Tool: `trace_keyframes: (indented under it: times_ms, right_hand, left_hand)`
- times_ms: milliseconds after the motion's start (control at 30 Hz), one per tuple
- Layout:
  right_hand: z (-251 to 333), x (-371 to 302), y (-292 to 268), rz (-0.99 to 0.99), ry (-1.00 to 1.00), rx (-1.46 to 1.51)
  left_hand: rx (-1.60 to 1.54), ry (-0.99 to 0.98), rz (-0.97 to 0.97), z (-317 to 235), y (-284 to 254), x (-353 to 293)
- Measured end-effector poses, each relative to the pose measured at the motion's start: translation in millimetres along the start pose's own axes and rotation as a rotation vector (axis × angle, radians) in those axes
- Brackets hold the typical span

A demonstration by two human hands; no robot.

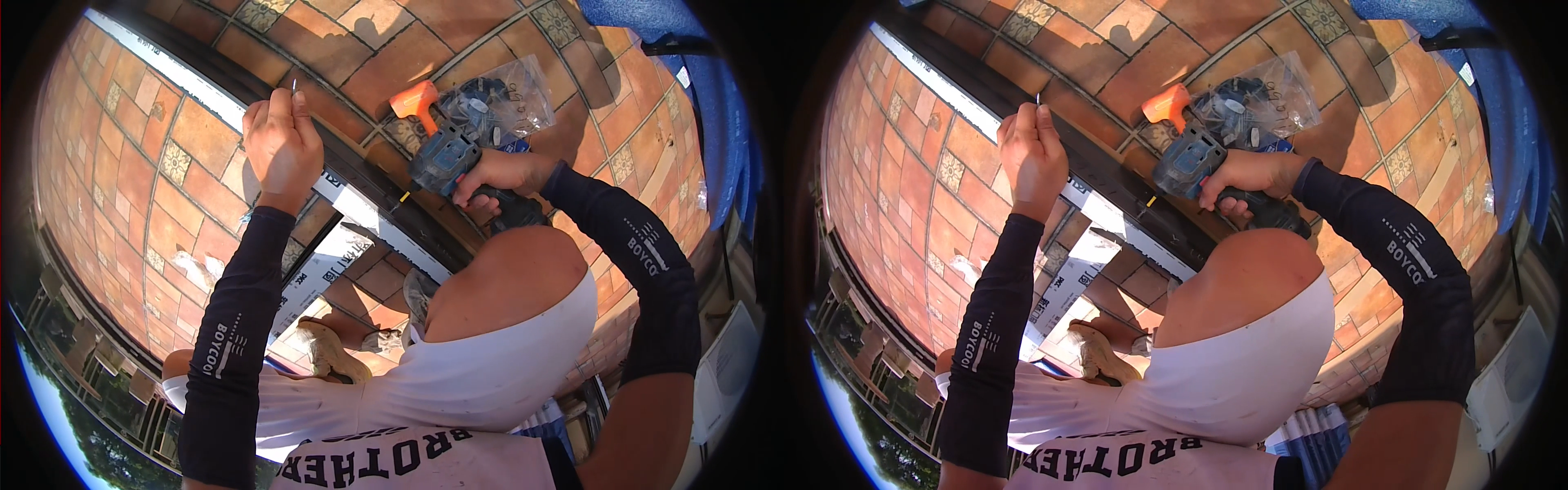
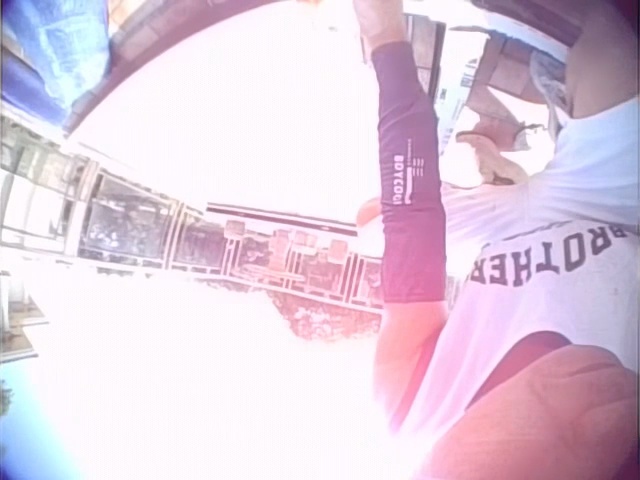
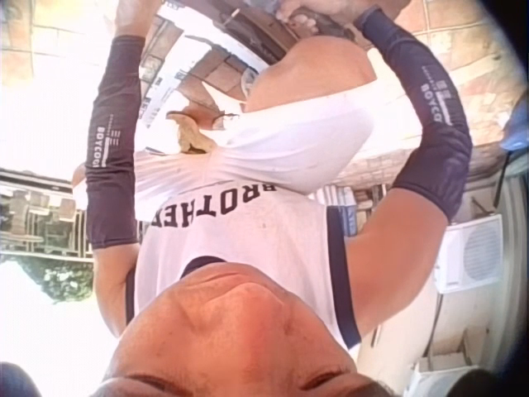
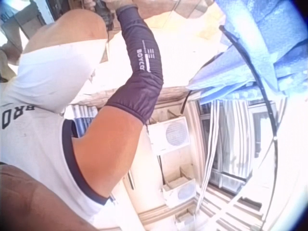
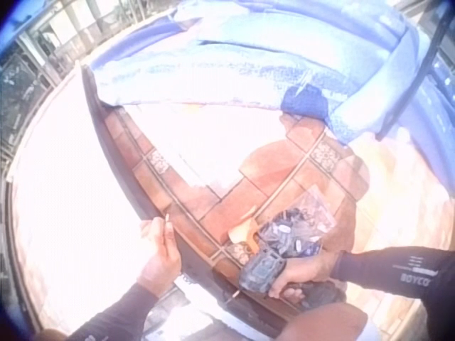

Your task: The person positions and secures a metal track to the floor using a hammer and a power drill.

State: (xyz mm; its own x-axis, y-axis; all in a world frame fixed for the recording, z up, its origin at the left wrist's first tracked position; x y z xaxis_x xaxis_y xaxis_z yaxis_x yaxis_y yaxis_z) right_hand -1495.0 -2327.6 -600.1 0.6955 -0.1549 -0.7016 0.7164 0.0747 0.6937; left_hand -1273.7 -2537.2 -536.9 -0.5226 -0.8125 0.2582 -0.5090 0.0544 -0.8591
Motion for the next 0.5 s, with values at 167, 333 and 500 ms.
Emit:
trace_keyframes:
  times_ms: [167, 333, 500]
  right_hand:
    - [3.2, 0.1, 2.7, 0.001, -0.008, -0.03]
    - [-1.2, 5.7, 1.4, 0.026, -0.024, -0.015]
    - [2.7, 8.8, 3.0, 0.007, -0.045, -0.071]
  left_hand:
    - [0.0, 0.009, 0.007, -0.1, 1.4, 0.5]
    - [0.0, 0.012, -0.009, 2.4, 1.8, -0.5]
    - [0.007, 0.006, -0.003, 0.8, 0.1, -0.1]
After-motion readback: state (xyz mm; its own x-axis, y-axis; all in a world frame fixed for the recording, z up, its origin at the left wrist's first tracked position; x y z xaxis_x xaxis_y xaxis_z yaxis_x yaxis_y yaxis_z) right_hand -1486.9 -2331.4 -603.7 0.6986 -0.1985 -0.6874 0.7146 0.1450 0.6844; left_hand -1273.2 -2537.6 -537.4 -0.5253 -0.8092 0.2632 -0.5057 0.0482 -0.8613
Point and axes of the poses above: each hand's wrist, its own x-axis towards the middle knuckle, its own y-axis out of the palm, z = x × y, the point moved 6 cm from there along x, towards the middle knuckle, and after that the axes turned 3 degrees about z, right-handed, at the moved point
